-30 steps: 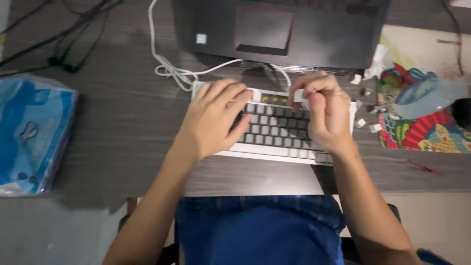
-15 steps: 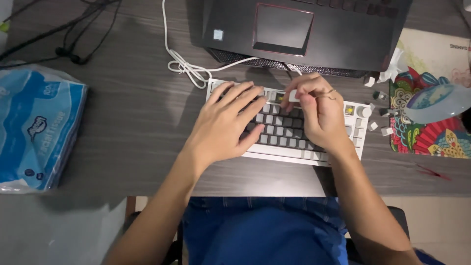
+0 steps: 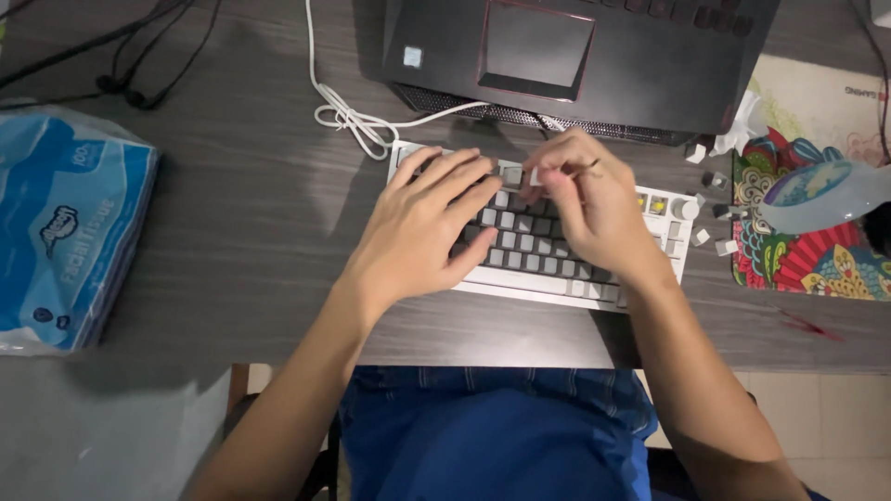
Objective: The person is removing keycaps and components from a mechanical keyboard using a puller tool at a desk.
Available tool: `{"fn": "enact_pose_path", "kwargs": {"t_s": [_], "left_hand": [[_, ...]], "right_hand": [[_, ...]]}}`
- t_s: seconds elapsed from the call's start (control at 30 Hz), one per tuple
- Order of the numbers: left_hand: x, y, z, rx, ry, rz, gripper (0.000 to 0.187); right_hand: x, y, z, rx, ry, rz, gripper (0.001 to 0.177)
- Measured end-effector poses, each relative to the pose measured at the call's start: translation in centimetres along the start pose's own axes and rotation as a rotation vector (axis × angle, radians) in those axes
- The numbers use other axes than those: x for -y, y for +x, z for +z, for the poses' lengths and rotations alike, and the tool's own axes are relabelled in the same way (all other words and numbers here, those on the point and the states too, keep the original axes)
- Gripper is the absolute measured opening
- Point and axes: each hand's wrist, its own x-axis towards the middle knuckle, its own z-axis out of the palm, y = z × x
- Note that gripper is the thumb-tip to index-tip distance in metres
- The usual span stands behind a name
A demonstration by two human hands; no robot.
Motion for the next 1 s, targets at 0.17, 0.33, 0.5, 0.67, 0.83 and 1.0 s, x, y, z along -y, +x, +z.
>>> {"fn": "enact_pose_path", "kwargs": {"t_s": [0.17, 0.33, 0.5, 0.67, 0.83, 1.0], "left_hand": [[0.1, 0.0, -0.1, 0.005, 0.017, 0.010, 0.043], [0.0, 0.1, -0.2, 0.025, 0.021, 0.011, 0.043], [0.0, 0.0, -0.1, -0.001, 0.009, 0.000, 0.044], [-0.2, -0.1, -0.2, 0.017, -0.003, -0.011, 0.047], [-0.9, 0.4, -0.2, 0.048, 0.005, 0.001, 0.050], [-0.5, -0.2, 0.5, 0.107, 0.036, 0.020, 0.042]], "right_hand": [[0.8, 1.1, -0.4, 0.030, -0.004, 0.083, 0.010], [1.1, 2.3, -0.3, 0.095, -0.365, -0.056, 0.009], [-0.7, 1.0, -0.5, 0.016, -0.135, 0.080, 0.014], [-0.6, -0.3, -1.9, -0.126, -0.034, 0.006, 0.016], [-1.3, -1.4, -2.1, -0.115, -0.043, -0.042, 0.019], [-0.8, -2.4, -1.7, -0.107, 0.189, 0.013, 0.019]]}}
